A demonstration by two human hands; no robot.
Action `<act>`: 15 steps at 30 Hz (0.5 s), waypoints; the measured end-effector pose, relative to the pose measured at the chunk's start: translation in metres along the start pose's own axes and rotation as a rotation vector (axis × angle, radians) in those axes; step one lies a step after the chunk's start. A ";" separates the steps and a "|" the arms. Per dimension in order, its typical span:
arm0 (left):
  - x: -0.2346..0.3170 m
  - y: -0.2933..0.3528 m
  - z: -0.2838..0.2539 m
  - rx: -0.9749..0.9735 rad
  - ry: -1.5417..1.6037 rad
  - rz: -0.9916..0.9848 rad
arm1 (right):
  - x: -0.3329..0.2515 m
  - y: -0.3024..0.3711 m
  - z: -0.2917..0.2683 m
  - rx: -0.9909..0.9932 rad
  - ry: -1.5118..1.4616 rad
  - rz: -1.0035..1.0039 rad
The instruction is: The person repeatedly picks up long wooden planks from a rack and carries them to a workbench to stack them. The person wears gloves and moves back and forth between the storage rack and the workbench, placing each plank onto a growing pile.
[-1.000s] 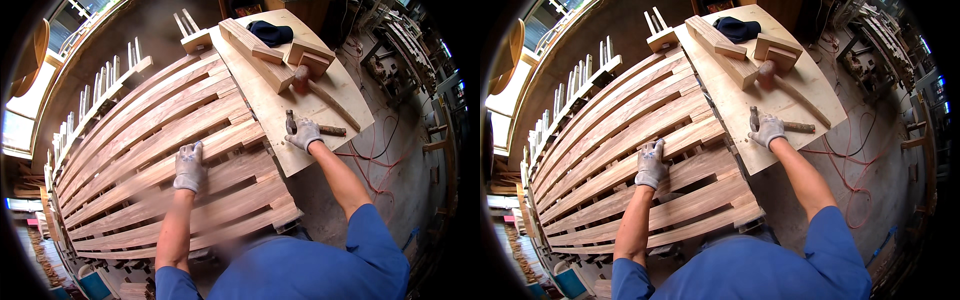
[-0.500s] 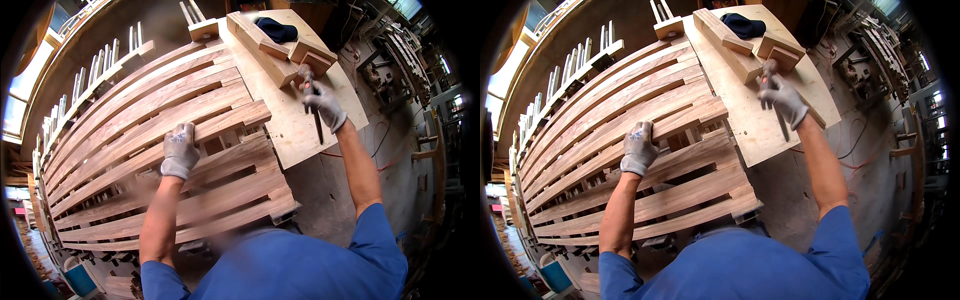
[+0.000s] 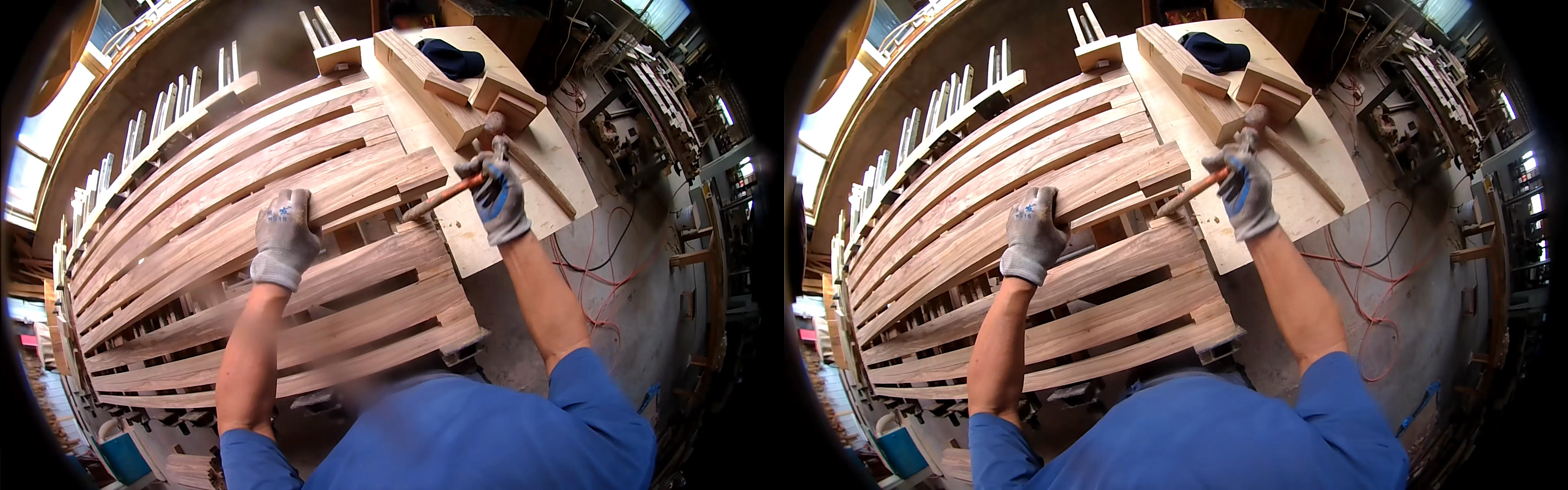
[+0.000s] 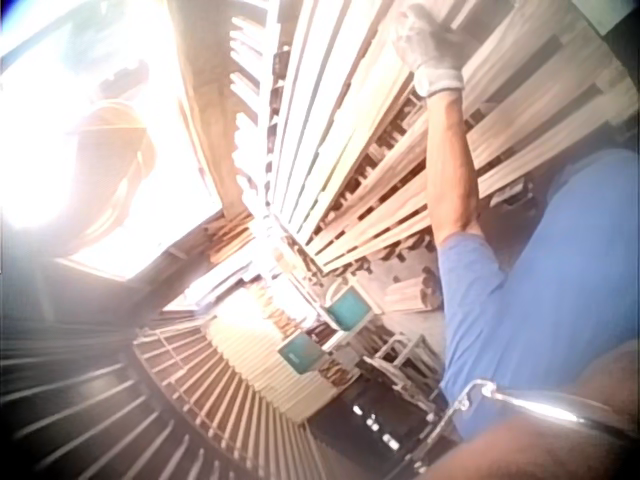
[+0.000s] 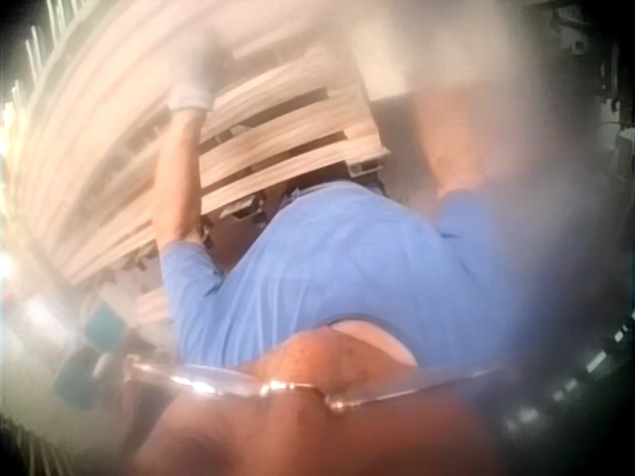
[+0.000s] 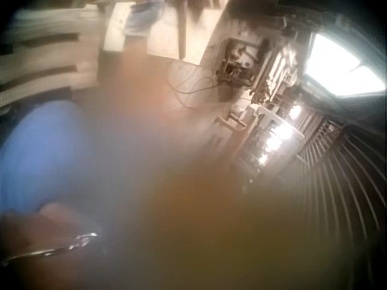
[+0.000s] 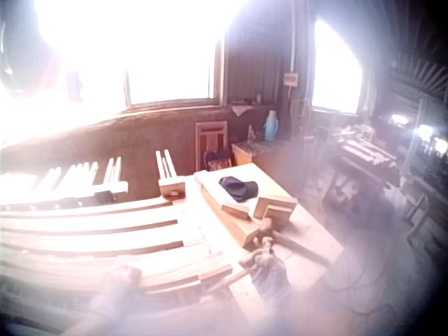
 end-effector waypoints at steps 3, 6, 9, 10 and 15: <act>-0.004 0.002 -0.001 0.020 0.008 0.008 | 0.006 0.053 0.010 0.019 0.360 0.097; -0.002 -0.002 -0.004 0.040 -0.005 0.033 | 0.009 0.085 0.030 0.064 0.644 0.119; -0.003 -0.001 -0.004 0.029 0.005 0.030 | 0.009 0.085 0.044 0.089 0.874 0.170; -0.002 0.000 -0.003 0.025 0.006 0.031 | 0.008 0.084 0.051 0.098 0.952 0.185; 0.000 0.003 0.004 -0.017 0.034 0.005 | 0.019 0.095 0.059 0.108 1.101 -0.051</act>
Point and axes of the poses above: each hand's wrist, its own y-axis away from the middle knuckle, its own z-axis out of the palm, x = y × z, the point moved 4 cm from there along -y, towards the middle knuckle, and after that the axes turned 9 degrees about z, right-handed, at the moved point
